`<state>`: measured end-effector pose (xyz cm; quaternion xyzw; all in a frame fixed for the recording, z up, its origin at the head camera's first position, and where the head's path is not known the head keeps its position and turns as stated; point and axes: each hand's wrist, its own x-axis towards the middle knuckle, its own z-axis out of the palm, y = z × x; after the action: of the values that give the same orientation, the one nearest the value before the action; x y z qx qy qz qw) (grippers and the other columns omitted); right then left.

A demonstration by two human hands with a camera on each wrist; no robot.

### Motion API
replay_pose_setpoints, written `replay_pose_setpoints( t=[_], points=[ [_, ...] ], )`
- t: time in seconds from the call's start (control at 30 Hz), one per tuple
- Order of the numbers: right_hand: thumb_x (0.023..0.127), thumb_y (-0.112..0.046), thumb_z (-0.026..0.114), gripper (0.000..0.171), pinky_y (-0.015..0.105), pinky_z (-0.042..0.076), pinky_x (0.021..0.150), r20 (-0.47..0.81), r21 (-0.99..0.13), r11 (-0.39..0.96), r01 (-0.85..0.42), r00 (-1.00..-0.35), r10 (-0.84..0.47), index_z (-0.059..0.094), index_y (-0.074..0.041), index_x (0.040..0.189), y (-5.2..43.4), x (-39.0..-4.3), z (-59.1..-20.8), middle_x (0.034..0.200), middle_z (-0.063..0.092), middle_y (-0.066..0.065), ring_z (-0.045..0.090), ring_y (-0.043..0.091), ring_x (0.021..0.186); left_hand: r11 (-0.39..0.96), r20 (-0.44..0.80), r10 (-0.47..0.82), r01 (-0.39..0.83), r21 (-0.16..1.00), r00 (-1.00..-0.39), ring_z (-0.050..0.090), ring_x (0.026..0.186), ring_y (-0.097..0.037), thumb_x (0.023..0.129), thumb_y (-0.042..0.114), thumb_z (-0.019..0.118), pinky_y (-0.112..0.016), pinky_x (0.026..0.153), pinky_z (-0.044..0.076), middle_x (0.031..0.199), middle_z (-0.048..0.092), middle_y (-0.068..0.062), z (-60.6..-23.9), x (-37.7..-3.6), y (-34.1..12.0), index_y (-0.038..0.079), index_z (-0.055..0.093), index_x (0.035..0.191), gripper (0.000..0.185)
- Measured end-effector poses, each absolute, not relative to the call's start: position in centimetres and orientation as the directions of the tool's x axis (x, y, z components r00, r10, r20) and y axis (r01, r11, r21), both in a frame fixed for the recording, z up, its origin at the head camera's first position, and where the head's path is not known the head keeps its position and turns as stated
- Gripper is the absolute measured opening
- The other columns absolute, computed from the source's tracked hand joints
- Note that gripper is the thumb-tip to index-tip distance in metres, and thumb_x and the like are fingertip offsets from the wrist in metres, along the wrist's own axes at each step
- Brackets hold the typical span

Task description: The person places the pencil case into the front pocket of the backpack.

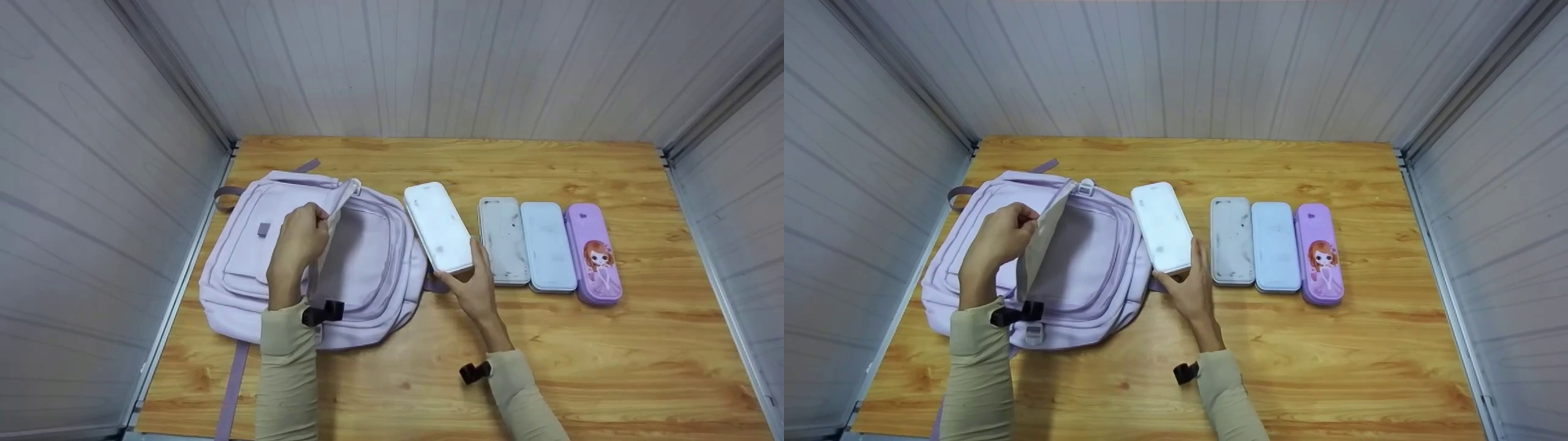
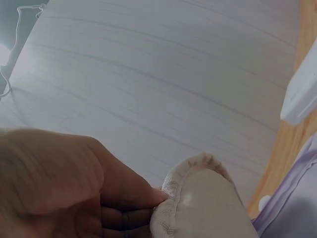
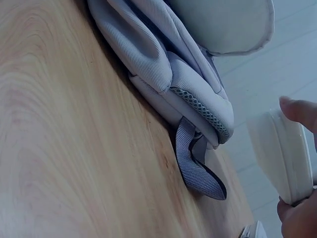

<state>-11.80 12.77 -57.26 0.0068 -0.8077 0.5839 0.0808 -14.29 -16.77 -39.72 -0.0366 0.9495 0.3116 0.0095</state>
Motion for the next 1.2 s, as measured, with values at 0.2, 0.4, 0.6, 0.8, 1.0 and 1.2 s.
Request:
replay_pose_setpoints(
  t=[0.2,0.4,0.6,0.8,1.0,1.2],
  points=[
    [0.074,-0.027,0.082,0.101,0.045,0.017,0.116,0.129,-0.955,0.272,-0.116,-0.991,0.030,0.021,-0.004,0.151,12.4,-11.8,-57.2,0.155,0.021,0.020,0.020,0.031,0.144,0.802,-0.039,-0.068,-0.078,0.593,-0.997,0.061,0.095,-0.036,0.089,0.003,0.047,-0.047,0.086,0.047,0.100,0.065,-0.023,-39.8,-14.2,-16.8,-0.006,0.063,0.101,0.022],
    [0.072,-0.029,0.083,0.102,0.045,0.023,0.114,0.145,-0.934,0.329,-0.138,-0.989,-0.003,0.023,-0.003,0.151,11.9,-11.6,-57.1,0.154,0.024,0.020,0.024,0.031,0.142,0.803,-0.043,-0.078,-0.089,0.589,-0.996,0.061,0.097,-0.037,0.090,0.004,0.047,-0.048,0.087,0.047,0.101,0.065,-0.023,-39.7,-14.2,-16.9,-0.006,0.062,0.102,0.022],
    [0.071,-0.028,0.084,0.099,0.052,0.017,0.115,0.165,-0.916,0.364,-0.168,-0.986,-0.040,0.028,-0.001,0.148,11.5,-11.5,-57.2,0.153,0.025,0.023,0.021,0.039,0.142,0.804,-0.038,-0.078,-0.085,0.589,-0.996,0.061,0.097,-0.037,0.091,0.004,0.046,-0.047,0.086,0.047,0.101,0.065,-0.023,-39.8,-14.2,-16.9,-0.006,0.063,0.103,0.023],
    [0.070,-0.026,0.084,0.099,0.048,0.020,0.115,0.150,-0.924,0.341,-0.175,-0.984,-0.099,0.028,0.001,0.148,10.8,-11.3,-57.2,0.154,0.024,0.021,0.022,0.036,0.142,0.799,-0.023,-0.080,-0.078,0.596,-0.997,0.061,0.097,-0.038,0.090,0.004,0.047,-0.048,0.087,0.047,0.101,0.065,-0.023,-39.8,-14.1,-16.6,-0.006,0.063,0.101,0.022],
    [0.069,-0.030,0.083,0.099,0.049,0.019,0.115,0.174,-0.894,0.394,-0.215,-0.975,-0.138,0.030,0.000,0.148,10.2,-11.2,-57.2,0.153,0.028,0.021,0.026,0.035,0.141,0.799,-0.012,-0.083,-0.074,0.596,-0.996,0.061,0.099,-0.039,0.090,0.004,0.048,-0.049,0.088,0.046,0.101,0.066,-0.024,-39.8,-14.2,-16.4,-0.005,0.064,0.100,0.021],
    [0.069,-0.033,0.084,0.102,0.049,0.019,0.116,0.154,-0.889,0.404,-0.216,-0.971,-0.182,0.028,-0.006,0.150,9.8,-11.1,-57.2,0.155,0.026,0.017,0.026,0.034,0.142,0.795,-0.005,-0.081,-0.067,0.603,-0.997,0.061,0.098,-0.039,0.089,0.004,0.048,-0.049,0.087,0.046,0.100,0.065,-0.024,-39.8,-14.2,-16.4,-0.005,0.064,0.099,0.021]
  ],
)
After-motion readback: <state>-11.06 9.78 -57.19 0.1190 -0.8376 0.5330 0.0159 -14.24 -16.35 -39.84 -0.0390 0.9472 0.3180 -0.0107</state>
